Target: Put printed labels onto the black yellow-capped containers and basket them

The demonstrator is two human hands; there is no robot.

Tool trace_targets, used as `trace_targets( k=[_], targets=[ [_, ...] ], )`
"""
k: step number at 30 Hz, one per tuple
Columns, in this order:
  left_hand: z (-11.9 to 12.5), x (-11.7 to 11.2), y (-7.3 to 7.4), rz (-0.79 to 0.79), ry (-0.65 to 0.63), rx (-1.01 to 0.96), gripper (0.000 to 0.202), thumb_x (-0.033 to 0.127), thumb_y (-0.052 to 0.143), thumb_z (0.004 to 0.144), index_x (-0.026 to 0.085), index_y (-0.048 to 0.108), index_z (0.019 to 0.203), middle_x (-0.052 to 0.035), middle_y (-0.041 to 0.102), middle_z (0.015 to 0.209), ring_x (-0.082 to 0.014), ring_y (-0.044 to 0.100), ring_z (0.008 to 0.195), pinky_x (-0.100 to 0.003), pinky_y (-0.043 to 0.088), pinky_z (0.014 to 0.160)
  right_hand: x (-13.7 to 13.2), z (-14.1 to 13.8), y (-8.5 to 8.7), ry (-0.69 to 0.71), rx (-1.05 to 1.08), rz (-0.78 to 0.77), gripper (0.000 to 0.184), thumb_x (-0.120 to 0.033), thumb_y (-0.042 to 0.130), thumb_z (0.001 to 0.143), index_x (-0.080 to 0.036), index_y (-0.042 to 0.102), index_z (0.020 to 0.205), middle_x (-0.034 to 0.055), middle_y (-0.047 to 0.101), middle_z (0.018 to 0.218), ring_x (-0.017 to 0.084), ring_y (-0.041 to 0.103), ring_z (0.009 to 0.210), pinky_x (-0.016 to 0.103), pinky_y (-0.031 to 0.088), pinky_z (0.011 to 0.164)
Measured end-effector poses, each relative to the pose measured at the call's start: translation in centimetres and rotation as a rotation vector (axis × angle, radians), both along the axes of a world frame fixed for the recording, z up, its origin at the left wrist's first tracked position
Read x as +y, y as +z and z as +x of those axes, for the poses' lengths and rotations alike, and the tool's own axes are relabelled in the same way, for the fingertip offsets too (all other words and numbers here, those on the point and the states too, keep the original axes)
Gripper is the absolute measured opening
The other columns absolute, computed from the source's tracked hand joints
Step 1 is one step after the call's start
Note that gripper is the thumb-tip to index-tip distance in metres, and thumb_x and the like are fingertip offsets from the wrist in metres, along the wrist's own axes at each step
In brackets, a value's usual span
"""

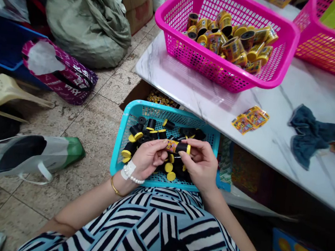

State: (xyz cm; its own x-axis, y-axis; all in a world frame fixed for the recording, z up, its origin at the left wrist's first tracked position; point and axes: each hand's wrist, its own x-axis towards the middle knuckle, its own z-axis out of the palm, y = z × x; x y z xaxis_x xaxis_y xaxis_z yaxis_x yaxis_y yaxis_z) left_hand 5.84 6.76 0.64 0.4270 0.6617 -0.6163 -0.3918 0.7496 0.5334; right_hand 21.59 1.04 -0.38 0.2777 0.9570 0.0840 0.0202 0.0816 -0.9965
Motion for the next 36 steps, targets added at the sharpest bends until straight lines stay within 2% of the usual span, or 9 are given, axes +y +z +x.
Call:
trace_targets(
  k=[5, 8, 11, 19, 21, 26, 29, 31, 36],
  targets=[
    [-0.5, -0.4, 0.6, 0.093, 0.043, 0.102, 0.036, 0.032, 0.085, 0.069, 0.009, 0.074, 0.096, -0.0046, 0.064, 0.078, -0.0064, 0.052, 0.060, -0.012, 0.032, 0.040, -0.2, 0.7, 0.2, -0.100, -0.102, 0.086, 0.030, -0.018, 0.078, 0.079, -0.025, 0.065, 0.105, 0.0040, 0.071, 0.104, 0.019, 0.071, 0.098, 0.036, 0.061, 0.089],
    [-0.7, -0.3, 0.8, 0.153, -0.061, 0.095, 0.045, 0.031, 0.085, 0.071, 0.016, 0.072, 0.111, -0.0068, 0.068, 0.097, -0.0115, 0.061, 0.074, -0.017, 0.046, 0.052, -0.5, 0.9, 0.1, -0.051, -0.101, 0.125, 0.033, -0.018, 0.079, 0.078, -0.027, 0.067, 0.107, 0.0050, 0.071, 0.105, 0.021, 0.070, 0.099, 0.039, 0.061, 0.088],
    [-1.0, 0.0, 0.6, 0.225, -0.213, 0.035, 0.040, 0.029, 0.085, 0.071, 0.015, 0.073, 0.106, -0.0053, 0.069, 0.092, -0.0098, 0.060, 0.067, -0.020, 0.048, 0.057, -0.7, 1.0, -0.1, 0.024, -0.193, 0.176, 0.038, -0.018, 0.082, 0.076, -0.028, 0.069, 0.110, 0.0065, 0.069, 0.109, 0.024, 0.068, 0.103, 0.044, 0.058, 0.092],
    [0.3, 0.5, 0.4, 0.390, -0.347, 0.156, 0.033, 0.028, 0.087, 0.067, 0.014, 0.075, 0.095, -0.0020, 0.071, 0.081, -0.0107, 0.061, 0.070, -0.024, 0.048, 0.069, -1.0, 1.8, 1.3, 0.109, -0.439, 0.188, 0.036, -0.013, 0.073, 0.083, -0.029, 0.072, 0.116, 0.0059, 0.069, 0.106, 0.019, 0.068, 0.096, 0.036, 0.057, 0.084],
    [1.1, 0.7, 0.6, 0.398, -0.368, 0.132, 0.035, 0.033, 0.087, 0.067, 0.013, 0.074, 0.094, -0.0002, 0.067, 0.075, -0.0094, 0.058, 0.065, -0.023, 0.048, 0.066, -0.8, 2.0, 1.5, 0.081, -0.462, 0.215, 0.036, -0.013, 0.074, 0.083, -0.029, 0.072, 0.115, 0.0059, 0.069, 0.105, 0.019, 0.068, 0.095, 0.035, 0.057, 0.084],
    [1.3, 1.5, 0.8, 0.266, -0.385, 0.065, 0.054, 0.053, 0.076, 0.077, 0.017, 0.064, 0.114, -0.0032, 0.067, 0.082, -0.0129, 0.063, 0.062, -0.023, 0.047, 0.055, -0.4, 2.8, 1.7, 0.023, -0.522, 0.285, 0.038, -0.015, 0.076, 0.081, -0.028, 0.071, 0.115, 0.0063, 0.070, 0.103, 0.020, 0.069, 0.093, 0.036, 0.058, 0.083],
    [0.5, 1.9, 0.5, 0.207, -0.405, 0.054, 0.047, 0.053, 0.074, 0.079, 0.014, 0.063, 0.104, -0.0044, 0.067, 0.077, -0.0114, 0.061, 0.057, -0.021, 0.043, 0.050, -0.5, 3.0, 1.3, 0.006, -0.549, 0.307, 0.035, -0.015, 0.077, 0.080, -0.026, 0.071, 0.114, 0.0074, 0.072, 0.102, 0.021, 0.070, 0.093, 0.036, 0.059, 0.083],
    [0.3, 1.9, 0.4, 0.266, -0.416, 0.070, 0.042, 0.046, 0.078, 0.078, 0.014, 0.064, 0.101, -0.0040, 0.067, 0.078, -0.0098, 0.058, 0.058, -0.020, 0.044, 0.053, -0.6, 2.9, 1.0, -0.015, -0.534, 0.305, 0.031, -0.016, 0.077, 0.079, -0.024, 0.072, 0.109, 0.0077, 0.073, 0.100, 0.020, 0.071, 0.091, 0.035, 0.059, 0.082],
    [1.3, 1.7, 0.8, 0.633, -0.428, 0.250, 0.033, 0.034, 0.077, 0.080, 0.016, 0.069, 0.107, -0.0034, 0.069, 0.086, -0.0118, 0.058, 0.067, -0.024, 0.049, 0.065, -0.5, 2.4, 0.2, -0.126, -0.326, 0.165, 0.021, -0.021, 0.080, 0.077, -0.021, 0.075, 0.097, 0.0072, 0.073, 0.094, 0.019, 0.070, 0.087, 0.034, 0.060, 0.079]
  ],
)
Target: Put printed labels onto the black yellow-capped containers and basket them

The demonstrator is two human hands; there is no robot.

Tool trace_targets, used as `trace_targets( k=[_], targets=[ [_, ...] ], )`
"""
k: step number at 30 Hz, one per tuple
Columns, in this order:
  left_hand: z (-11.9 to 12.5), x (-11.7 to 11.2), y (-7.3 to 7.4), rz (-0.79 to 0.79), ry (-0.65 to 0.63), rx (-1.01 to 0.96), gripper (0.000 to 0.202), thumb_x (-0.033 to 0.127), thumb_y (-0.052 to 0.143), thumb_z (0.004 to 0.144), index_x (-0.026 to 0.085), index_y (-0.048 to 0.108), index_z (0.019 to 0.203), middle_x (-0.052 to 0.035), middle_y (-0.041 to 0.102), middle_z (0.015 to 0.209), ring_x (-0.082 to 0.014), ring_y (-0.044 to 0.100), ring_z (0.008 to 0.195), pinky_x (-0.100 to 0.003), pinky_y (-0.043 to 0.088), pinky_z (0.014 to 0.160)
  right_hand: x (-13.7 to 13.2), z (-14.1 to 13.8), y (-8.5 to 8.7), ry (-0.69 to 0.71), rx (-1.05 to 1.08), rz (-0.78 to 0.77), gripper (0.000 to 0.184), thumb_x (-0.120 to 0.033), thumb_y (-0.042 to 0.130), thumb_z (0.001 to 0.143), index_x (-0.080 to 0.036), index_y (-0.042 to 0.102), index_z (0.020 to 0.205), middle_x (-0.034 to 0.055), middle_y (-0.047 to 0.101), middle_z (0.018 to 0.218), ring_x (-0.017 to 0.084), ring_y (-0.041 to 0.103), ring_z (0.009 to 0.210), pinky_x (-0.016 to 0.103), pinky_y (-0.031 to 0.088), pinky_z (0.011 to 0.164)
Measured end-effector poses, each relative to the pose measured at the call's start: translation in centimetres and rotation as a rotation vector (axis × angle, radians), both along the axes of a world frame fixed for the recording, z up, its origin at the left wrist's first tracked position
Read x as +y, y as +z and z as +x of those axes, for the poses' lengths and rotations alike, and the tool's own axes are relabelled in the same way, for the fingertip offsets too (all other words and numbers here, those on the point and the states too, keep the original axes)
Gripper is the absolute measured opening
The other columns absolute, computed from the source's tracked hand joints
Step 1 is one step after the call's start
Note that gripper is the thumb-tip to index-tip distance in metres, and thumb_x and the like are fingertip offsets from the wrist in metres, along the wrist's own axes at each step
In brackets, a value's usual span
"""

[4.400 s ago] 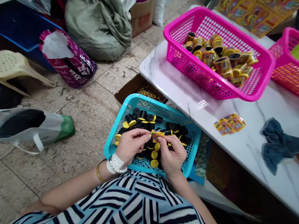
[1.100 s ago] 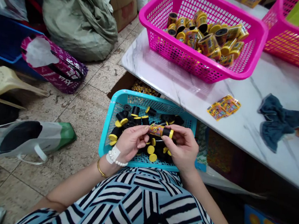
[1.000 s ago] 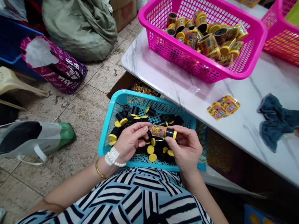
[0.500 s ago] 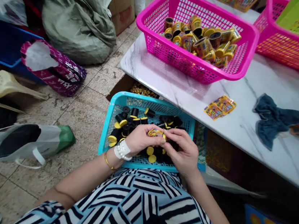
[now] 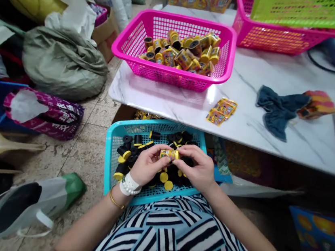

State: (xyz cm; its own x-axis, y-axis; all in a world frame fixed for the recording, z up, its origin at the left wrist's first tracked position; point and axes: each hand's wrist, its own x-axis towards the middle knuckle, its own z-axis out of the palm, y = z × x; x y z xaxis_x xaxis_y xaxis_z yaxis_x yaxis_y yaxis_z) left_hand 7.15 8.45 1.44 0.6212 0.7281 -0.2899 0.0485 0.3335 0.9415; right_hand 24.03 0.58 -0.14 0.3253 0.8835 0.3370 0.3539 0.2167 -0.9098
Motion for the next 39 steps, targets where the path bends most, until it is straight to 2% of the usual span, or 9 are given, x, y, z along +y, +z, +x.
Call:
trace_targets(
  k=[7, 12, 14, 17, 21, 24, 27, 33, 39],
  targets=[
    [1.0, 0.8, 0.9, 0.497, -0.074, 0.143, 0.024, 0.025, 0.070, 0.084, 0.022, 0.074, 0.107, -0.0090, 0.073, 0.105, -0.0229, 0.065, 0.097, -0.034, 0.048, 0.091, 0.1, -0.4, -0.7, -0.050, 0.613, -0.213, 0.025, -0.033, 0.087, 0.066, -0.019, 0.076, 0.084, 0.0050, 0.075, 0.086, 0.019, 0.072, 0.080, 0.034, 0.062, 0.076],
    [3.4, 3.1, 4.5, 0.561, -0.182, 0.062, 0.022, 0.028, 0.072, 0.083, 0.021, 0.073, 0.103, -0.0084, 0.073, 0.096, -0.0217, 0.066, 0.086, -0.032, 0.050, 0.080, 1.4, 2.3, 2.9, 0.047, 0.723, -0.221, 0.024, -0.033, 0.087, 0.067, -0.018, 0.076, 0.083, 0.0025, 0.076, 0.076, 0.014, 0.069, 0.066, 0.027, 0.060, 0.067],
    [6.4, 4.5, 6.6, 0.423, -0.165, -0.054, 0.023, 0.035, 0.073, 0.082, 0.019, 0.069, 0.099, -0.0055, 0.070, 0.083, -0.0169, 0.062, 0.069, -0.027, 0.049, 0.064, 3.2, 5.5, 5.5, 0.156, 0.660, -0.128, 0.020, -0.032, 0.083, 0.073, -0.018, 0.076, 0.087, 0.0011, 0.074, 0.073, 0.012, 0.068, 0.063, 0.024, 0.057, 0.063],
    [13.1, 7.0, 9.8, 0.186, -0.069, -0.266, 0.033, 0.048, 0.072, 0.080, 0.019, 0.062, 0.092, 0.0031, 0.058, 0.061, -0.0071, 0.044, 0.044, -0.018, 0.032, 0.041, 6.9, 11.9, 10.0, 0.301, 0.522, 0.043, 0.033, -0.030, 0.082, 0.076, -0.021, 0.075, 0.106, -0.0007, 0.072, 0.073, 0.012, 0.069, 0.063, 0.025, 0.057, 0.062],
    [22.4, 9.9, 12.3, 0.008, 0.021, -0.433, 0.045, 0.061, 0.070, 0.075, 0.020, 0.053, 0.082, 0.0082, 0.047, 0.045, -0.0033, 0.027, 0.032, -0.015, 0.016, 0.033, 11.4, 20.1, 13.6, 0.383, 0.394, 0.069, 0.044, -0.027, 0.085, 0.072, -0.019, 0.073, 0.113, 0.0009, 0.072, 0.079, 0.013, 0.070, 0.063, 0.027, 0.059, 0.064],
    [26.8, 11.2, 11.7, -0.003, 0.040, -0.418, 0.053, 0.070, 0.068, 0.071, 0.020, 0.052, 0.078, 0.0084, 0.046, 0.039, -0.0037, 0.025, 0.027, -0.015, 0.015, 0.031, 12.8, 23.3, 13.0, 0.312, 0.414, 0.132, 0.027, -0.029, 0.086, 0.070, -0.017, 0.078, 0.093, 0.0020, 0.070, 0.087, 0.012, 0.069, 0.066, 0.025, 0.059, 0.061],
    [28.8, 11.6, 10.1, 0.034, -0.003, -0.404, 0.058, 0.074, 0.066, 0.071, 0.018, 0.056, 0.080, 0.0081, 0.045, 0.038, -0.0033, 0.025, 0.026, -0.015, 0.016, 0.030, 12.7, 24.2, 11.1, 0.225, 0.459, 0.219, 0.020, -0.029, 0.086, 0.069, -0.018, 0.077, 0.082, -0.0002, 0.065, 0.087, 0.012, 0.068, 0.065, 0.026, 0.060, 0.057],
    [29.9, 12.0, 8.1, 0.007, -0.095, -0.521, 0.060, 0.072, 0.069, 0.071, 0.015, 0.064, 0.090, 0.0049, 0.053, 0.045, -0.0039, 0.035, 0.030, -0.016, 0.019, 0.032, 12.0, 24.0, 9.8, 0.051, 0.473, 0.342, 0.020, -0.031, 0.089, 0.066, -0.020, 0.074, 0.074, -0.0014, 0.057, 0.084, 0.011, 0.065, 0.066, 0.025, 0.062, 0.050],
    [29.0, 11.8, 7.3, 0.061, -0.210, -0.482, 0.057, 0.074, 0.059, 0.079, 0.017, 0.059, 0.079, 0.0048, 0.055, 0.045, -0.0051, 0.035, 0.025, -0.018, 0.020, 0.027, 11.8, 23.9, 10.2, 0.111, 0.361, 0.266, 0.026, -0.034, 0.084, 0.073, -0.022, 0.079, 0.095, 0.0013, 0.059, 0.098, 0.008, 0.064, 0.056, 0.026, 0.062, 0.049]
  ],
)
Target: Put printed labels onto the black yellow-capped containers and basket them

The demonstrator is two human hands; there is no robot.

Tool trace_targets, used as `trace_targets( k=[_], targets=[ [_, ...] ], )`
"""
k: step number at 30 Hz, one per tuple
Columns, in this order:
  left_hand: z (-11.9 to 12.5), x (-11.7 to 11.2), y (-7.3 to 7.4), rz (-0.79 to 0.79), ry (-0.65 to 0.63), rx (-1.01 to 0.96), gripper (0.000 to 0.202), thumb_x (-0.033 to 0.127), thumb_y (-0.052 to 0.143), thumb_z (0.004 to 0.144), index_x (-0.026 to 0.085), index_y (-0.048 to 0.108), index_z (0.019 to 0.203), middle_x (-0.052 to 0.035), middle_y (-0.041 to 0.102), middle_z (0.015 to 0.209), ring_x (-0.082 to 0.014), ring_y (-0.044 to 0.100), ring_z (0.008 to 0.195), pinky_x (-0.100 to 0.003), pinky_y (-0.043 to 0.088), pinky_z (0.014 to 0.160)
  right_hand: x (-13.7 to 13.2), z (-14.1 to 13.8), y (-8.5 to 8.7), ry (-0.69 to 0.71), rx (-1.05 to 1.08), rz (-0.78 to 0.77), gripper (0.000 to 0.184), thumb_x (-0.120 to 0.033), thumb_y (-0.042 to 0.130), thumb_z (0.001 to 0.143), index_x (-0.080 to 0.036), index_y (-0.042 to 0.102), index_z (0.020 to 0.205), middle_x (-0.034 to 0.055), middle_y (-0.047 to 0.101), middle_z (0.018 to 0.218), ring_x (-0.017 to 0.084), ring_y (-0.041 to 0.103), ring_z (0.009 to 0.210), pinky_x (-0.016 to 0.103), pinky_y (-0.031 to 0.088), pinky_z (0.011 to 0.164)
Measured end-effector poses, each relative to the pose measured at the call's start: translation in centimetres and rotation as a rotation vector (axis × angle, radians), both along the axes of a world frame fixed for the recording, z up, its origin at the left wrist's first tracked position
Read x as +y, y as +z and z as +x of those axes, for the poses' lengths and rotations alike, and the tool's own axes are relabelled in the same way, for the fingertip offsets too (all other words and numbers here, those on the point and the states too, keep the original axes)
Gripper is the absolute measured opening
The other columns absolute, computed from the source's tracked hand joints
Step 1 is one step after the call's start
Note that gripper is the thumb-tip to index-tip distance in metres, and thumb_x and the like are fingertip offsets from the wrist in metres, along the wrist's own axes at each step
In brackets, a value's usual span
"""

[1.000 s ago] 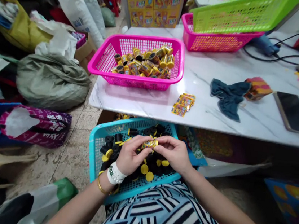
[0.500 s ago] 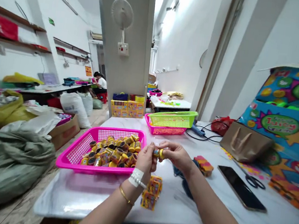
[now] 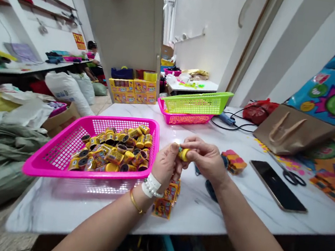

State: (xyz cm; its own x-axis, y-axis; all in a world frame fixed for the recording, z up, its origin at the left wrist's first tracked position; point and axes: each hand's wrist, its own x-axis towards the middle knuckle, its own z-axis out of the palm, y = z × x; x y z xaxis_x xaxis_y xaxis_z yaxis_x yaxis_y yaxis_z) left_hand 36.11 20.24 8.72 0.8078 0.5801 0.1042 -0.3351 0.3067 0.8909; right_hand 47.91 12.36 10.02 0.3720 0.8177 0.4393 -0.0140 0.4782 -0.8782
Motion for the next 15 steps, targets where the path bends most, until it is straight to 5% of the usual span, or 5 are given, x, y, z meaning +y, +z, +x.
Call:
trace_targets(
  k=[15],
  targets=[
    [-0.58, -0.56, 0.21, -0.110, -0.114, -0.052, 0.059, 0.073, 0.059, 0.078, 0.014, 0.059, 0.081, 0.0020, 0.059, 0.054, -0.0033, 0.038, 0.028, -0.017, 0.025, 0.030, 0.35, -0.28, -0.86, -0.096, -0.019, 0.071, 0.015, -0.033, 0.085, 0.072, -0.022, 0.080, 0.082, -0.0018, 0.055, 0.084, 0.005, 0.058, 0.050, 0.020, 0.055, 0.039]
  ],
)
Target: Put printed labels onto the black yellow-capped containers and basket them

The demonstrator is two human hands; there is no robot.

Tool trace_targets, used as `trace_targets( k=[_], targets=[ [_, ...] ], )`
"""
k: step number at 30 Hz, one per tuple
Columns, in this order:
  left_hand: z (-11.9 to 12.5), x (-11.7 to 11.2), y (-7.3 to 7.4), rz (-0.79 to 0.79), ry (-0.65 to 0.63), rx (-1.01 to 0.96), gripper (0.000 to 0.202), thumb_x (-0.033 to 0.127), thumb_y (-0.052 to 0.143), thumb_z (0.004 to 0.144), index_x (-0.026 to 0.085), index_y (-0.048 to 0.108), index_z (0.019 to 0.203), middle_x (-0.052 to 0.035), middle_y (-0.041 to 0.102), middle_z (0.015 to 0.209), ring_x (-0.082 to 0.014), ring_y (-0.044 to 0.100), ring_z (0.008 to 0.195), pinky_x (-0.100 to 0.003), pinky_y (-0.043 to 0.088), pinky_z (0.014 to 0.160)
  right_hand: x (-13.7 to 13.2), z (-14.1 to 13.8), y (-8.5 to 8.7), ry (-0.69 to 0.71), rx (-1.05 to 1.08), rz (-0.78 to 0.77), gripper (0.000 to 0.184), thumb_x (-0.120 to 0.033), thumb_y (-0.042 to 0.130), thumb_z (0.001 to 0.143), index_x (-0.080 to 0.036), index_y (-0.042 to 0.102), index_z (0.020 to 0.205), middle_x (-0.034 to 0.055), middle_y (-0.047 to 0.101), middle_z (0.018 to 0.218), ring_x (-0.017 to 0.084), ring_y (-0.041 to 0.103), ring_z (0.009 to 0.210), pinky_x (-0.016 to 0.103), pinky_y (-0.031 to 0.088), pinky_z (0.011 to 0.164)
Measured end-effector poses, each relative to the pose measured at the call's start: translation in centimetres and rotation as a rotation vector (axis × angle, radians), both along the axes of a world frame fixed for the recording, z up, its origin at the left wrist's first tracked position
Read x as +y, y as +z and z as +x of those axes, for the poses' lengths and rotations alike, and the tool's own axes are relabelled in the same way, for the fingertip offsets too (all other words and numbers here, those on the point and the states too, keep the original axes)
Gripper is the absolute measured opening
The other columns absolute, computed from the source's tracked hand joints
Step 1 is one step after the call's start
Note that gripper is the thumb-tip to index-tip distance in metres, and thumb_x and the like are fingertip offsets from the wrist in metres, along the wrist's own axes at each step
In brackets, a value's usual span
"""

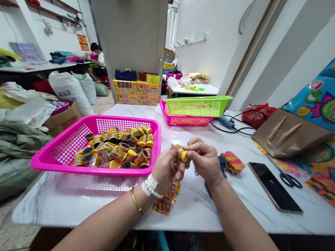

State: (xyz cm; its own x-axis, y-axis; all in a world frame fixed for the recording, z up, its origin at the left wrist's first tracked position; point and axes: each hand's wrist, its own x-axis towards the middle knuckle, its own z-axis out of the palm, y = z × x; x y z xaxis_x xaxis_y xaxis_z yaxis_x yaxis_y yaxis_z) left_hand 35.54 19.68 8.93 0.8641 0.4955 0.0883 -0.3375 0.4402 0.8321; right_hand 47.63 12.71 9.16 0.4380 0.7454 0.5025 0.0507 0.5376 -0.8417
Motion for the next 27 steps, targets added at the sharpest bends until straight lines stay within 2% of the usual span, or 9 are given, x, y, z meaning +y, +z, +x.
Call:
trace_targets(
  k=[5, 10, 16, 19, 21, 23, 24, 25, 27],
  targets=[
    [-0.2, -0.2, 0.3, -0.035, 0.019, 0.021, 0.057, 0.072, 0.067, 0.073, 0.015, 0.057, 0.073, 0.0042, 0.056, 0.047, -0.0036, 0.035, 0.024, -0.017, 0.021, 0.026, 0.0, 0.0, 0.1, 0.037, -0.039, 0.011, 0.015, -0.029, 0.086, 0.071, -0.023, 0.080, 0.084, -0.0010, 0.057, 0.085, 0.007, 0.061, 0.055, 0.021, 0.056, 0.042],
    [-0.5, -0.2, 0.5, -0.075, -0.005, 0.058, 0.062, 0.074, 0.066, 0.072, 0.013, 0.058, 0.066, 0.0025, 0.056, 0.048, -0.0035, 0.039, 0.025, -0.017, 0.022, 0.026, 0.0, -0.3, 0.1, -0.003, -0.040, 0.068, 0.010, -0.026, 0.083, 0.074, -0.023, 0.079, 0.083, -0.0031, 0.058, 0.077, 0.007, 0.060, 0.049, 0.021, 0.054, 0.041],
    [0.2, -0.2, 0.7, -0.088, 0.024, 0.087, 0.062, 0.071, 0.070, 0.071, 0.013, 0.055, 0.057, 0.0016, 0.057, 0.047, -0.0037, 0.041, 0.025, -0.017, 0.023, 0.025, 0.2, -1.3, 0.3, -0.032, 0.034, 0.047, 0.016, -0.030, 0.085, 0.071, -0.020, 0.073, 0.075, -0.0054, 0.061, 0.059, 0.007, 0.055, 0.039, 0.019, 0.043, 0.034],
    [0.1, -1.1, 1.7, -0.159, 0.044, 0.167, 0.058, 0.068, 0.069, 0.074, 0.014, 0.054, 0.060, 0.0045, 0.053, 0.044, -0.0027, 0.038, 0.026, -0.015, 0.022, 0.026, 0.4, -1.1, 0.3, -0.039, 0.098, 0.030, 0.024, -0.034, 0.088, 0.067, -0.019, 0.070, 0.074, -0.0051, 0.063, 0.058, 0.007, 0.053, 0.037, 0.019, 0.040, 0.033],
    [-1.0, -1.8, 3.0, -0.156, 0.044, 0.197, 0.055, 0.067, 0.068, 0.076, 0.016, 0.052, 0.062, 0.0064, 0.051, 0.043, -0.0021, 0.035, 0.026, -0.016, 0.021, 0.026, 0.4, -0.7, 0.3, 0.009, 0.158, 0.048, 0.031, -0.043, 0.086, 0.068, -0.019, 0.070, 0.080, -0.0050, 0.063, 0.058, 0.008, 0.054, 0.038, 0.020, 0.042, 0.034],
    [-2.6, -1.6, 4.6, -0.020, 0.086, 0.209, 0.052, 0.066, 0.068, 0.076, 0.018, 0.052, 0.065, 0.0074, 0.049, 0.043, -0.0030, 0.034, 0.026, -0.017, 0.021, 0.027, 0.3, -0.2, 0.2, 0.045, 0.186, 0.075, 0.036, -0.051, 0.081, 0.072, -0.018, 0.070, 0.079, -0.0058, 0.058, 0.053, 0.008, 0.052, 0.037, 0.020, 0.040, 0.034],
    [-3.6, -0.9, 5.5, 0.098, 0.177, 0.199, 0.046, 0.062, 0.071, 0.077, 0.019, 0.054, 0.069, 0.0089, 0.046, 0.042, -0.0035, 0.033, 0.027, -0.018, 0.021, 0.028, 0.2, 0.0, 0.1, 0.049, 0.161, 0.070, 0.036, -0.052, 0.079, 0.074, -0.017, 0.070, 0.075, -0.0059, 0.056, 0.050, 0.007, 0.050, 0.037, 0.020, 0.037, 0.034],
    [-4.5, 0.0, 6.2, 0.243, 0.315, 0.170, 0.038, 0.055, 0.075, 0.076, 0.021, 0.058, 0.076, 0.0102, 0.044, 0.043, -0.0039, 0.033, 0.029, -0.018, 0.021, 0.029, 0.1, 0.1, 0.1, 0.049, 0.114, 0.047, 0.037, -0.051, 0.079, 0.075, -0.016, 0.069, 0.069, -0.0057, 0.054, 0.048, 0.007, 0.048, 0.036, 0.019, 0.034, 0.034],
    [-6.4, 2.6, 7.1, 0.580, 0.593, 0.171, 0.030, 0.044, 0.080, 0.075, 0.023, 0.063, 0.088, 0.0090, 0.050, 0.052, -0.0048, 0.037, 0.035, -0.020, 0.026, 0.034, 0.1, 0.0, 0.0, 0.068, -0.019, -0.037, 0.037, -0.046, 0.082, 0.073, -0.015, 0.067, 0.060, -0.0053, 0.053, 0.044, 0.005, 0.044, 0.036, 0.018, 0.031, 0.034]
  ],
)
